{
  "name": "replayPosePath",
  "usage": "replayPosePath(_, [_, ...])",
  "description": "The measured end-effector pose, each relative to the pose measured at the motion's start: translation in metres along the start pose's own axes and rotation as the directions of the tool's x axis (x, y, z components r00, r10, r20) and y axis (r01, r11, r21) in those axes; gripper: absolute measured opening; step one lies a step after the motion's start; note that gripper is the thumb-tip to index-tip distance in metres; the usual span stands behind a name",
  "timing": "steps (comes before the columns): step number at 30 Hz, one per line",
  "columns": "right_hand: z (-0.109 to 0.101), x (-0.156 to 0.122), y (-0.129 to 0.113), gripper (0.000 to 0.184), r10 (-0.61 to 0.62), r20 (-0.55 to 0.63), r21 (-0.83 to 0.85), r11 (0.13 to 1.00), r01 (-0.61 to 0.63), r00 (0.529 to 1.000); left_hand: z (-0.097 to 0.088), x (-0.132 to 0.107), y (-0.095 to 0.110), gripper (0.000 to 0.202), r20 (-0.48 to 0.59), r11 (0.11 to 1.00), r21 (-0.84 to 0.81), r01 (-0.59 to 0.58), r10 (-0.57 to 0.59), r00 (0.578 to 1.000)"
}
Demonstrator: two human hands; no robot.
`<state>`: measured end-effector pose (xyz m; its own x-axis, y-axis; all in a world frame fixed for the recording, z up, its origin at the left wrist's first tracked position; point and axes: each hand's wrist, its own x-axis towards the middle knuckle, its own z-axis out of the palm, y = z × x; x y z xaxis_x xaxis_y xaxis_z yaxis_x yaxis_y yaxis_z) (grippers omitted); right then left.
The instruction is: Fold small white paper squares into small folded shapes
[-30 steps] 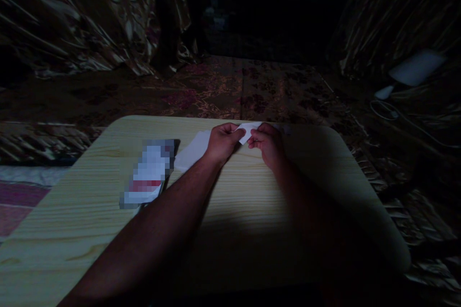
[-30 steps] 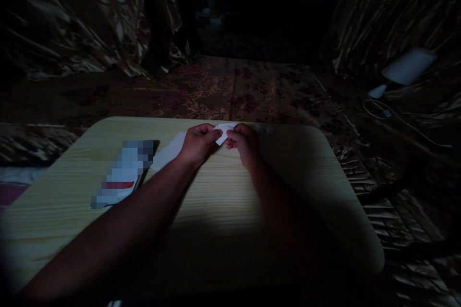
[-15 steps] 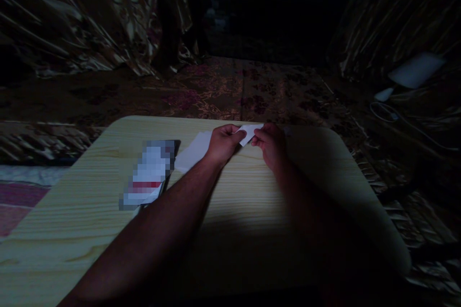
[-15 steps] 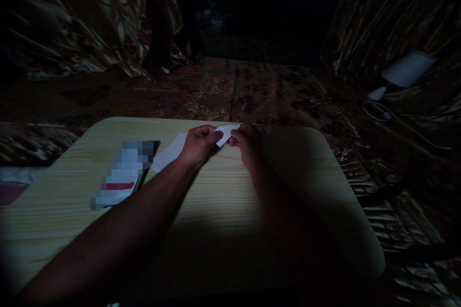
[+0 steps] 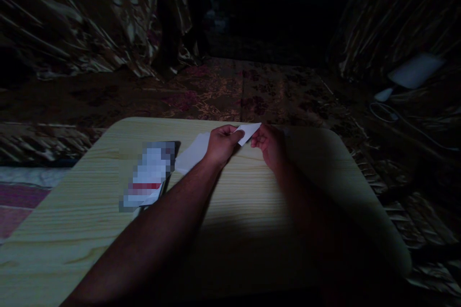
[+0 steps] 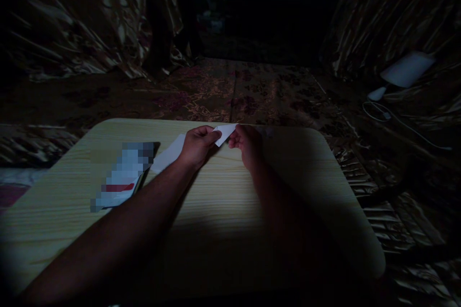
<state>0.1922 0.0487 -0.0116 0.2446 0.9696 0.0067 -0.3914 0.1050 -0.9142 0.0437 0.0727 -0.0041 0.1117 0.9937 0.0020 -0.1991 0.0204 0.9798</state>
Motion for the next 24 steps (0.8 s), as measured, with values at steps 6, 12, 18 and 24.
replayPosePath(6, [0.0001,-0.0025,0.0005,0.023,-0.009,0.039,-0.076,0.997,0.012,0.999,-0.0003,0.0007,-0.0002,0.029,0.001,1.000,-0.009,0.002,-0.002,1.000])
replayPosePath(12, [0.0005,-0.0050,0.0013,0.021,0.003,0.079,-0.187,0.982,0.012,0.997,-0.0006,0.0004,-0.0009,0.029,0.025,1.000,-0.011,0.010,-0.010,1.000])
replayPosePath(18, [0.0031,-0.0037,0.0031,0.025,-0.019,0.023,-0.168,0.986,0.022,1.000,-0.0007,0.0005,-0.0020,0.030,0.035,1.000,-0.003,-0.001,0.001,0.999])
replayPosePath(24, [0.0048,-0.0029,0.0048,0.029,-0.085,-0.003,-0.272,0.959,0.081,0.996,-0.0001,0.0005,-0.0014,0.022,0.035,1.000,0.015,-0.020,0.020,0.999])
